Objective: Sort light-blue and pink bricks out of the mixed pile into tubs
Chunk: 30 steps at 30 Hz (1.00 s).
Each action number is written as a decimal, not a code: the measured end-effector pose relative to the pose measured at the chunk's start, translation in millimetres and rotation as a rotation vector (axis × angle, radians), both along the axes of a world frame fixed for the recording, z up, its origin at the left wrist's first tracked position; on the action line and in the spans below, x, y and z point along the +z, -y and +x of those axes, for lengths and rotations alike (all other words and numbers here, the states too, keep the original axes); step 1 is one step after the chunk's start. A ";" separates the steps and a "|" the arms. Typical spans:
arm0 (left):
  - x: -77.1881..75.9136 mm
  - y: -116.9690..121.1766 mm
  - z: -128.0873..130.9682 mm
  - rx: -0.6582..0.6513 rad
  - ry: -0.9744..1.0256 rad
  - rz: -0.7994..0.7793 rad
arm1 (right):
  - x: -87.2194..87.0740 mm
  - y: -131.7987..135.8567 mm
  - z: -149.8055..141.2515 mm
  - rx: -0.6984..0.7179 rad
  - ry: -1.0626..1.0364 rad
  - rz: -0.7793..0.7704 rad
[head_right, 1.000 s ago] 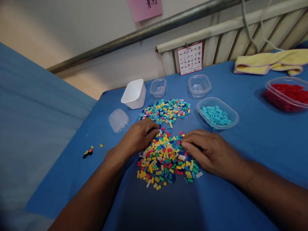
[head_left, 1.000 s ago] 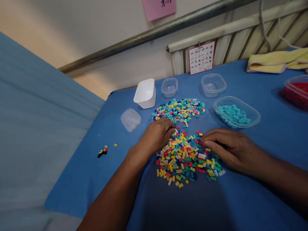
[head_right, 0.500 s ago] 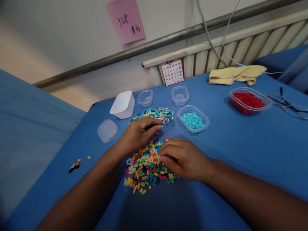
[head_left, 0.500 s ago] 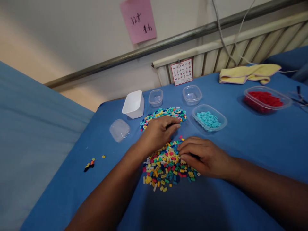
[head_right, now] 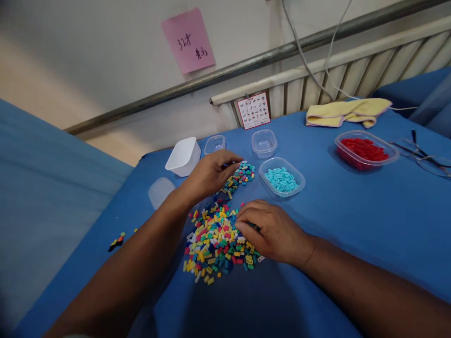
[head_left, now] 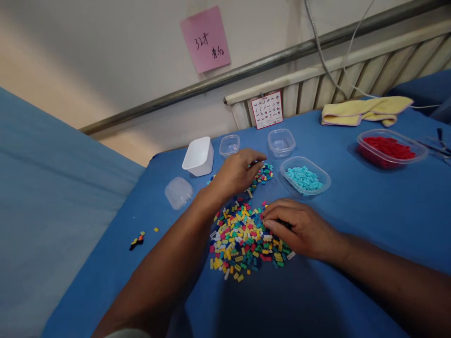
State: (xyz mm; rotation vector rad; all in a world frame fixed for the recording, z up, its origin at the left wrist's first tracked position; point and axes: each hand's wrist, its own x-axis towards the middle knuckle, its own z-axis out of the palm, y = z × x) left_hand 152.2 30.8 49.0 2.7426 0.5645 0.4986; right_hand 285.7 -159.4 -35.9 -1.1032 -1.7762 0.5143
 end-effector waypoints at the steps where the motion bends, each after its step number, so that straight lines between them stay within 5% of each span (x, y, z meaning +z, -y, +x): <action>1: -4.2 -4.2 -12.6 0.028 -0.046 0.023 | -0.3 -0.7 -0.5 -0.003 0.004 -0.002; 5: -31.0 -9.3 -43.6 0.112 -0.209 0.050 | -1.1 -2.5 -1.9 -0.017 0.016 -0.016; 10: -51.2 -11.4 -25.5 0.081 -0.357 0.072 | -2.4 -1.4 -0.7 -0.032 0.020 -0.048; 16: -55.3 -23.4 -6.4 0.094 -0.483 0.079 | -3.7 0.4 2.4 -0.033 0.015 -0.069; 24: -53.4 0.9 -53.7 0.092 -0.540 0.031 | -6.5 0.4 2.0 -0.019 0.017 -0.099; 30: -55.8 -17.8 -80.3 0.278 -0.540 0.007 | -5.9 0.1 1.8 -0.013 0.018 -0.115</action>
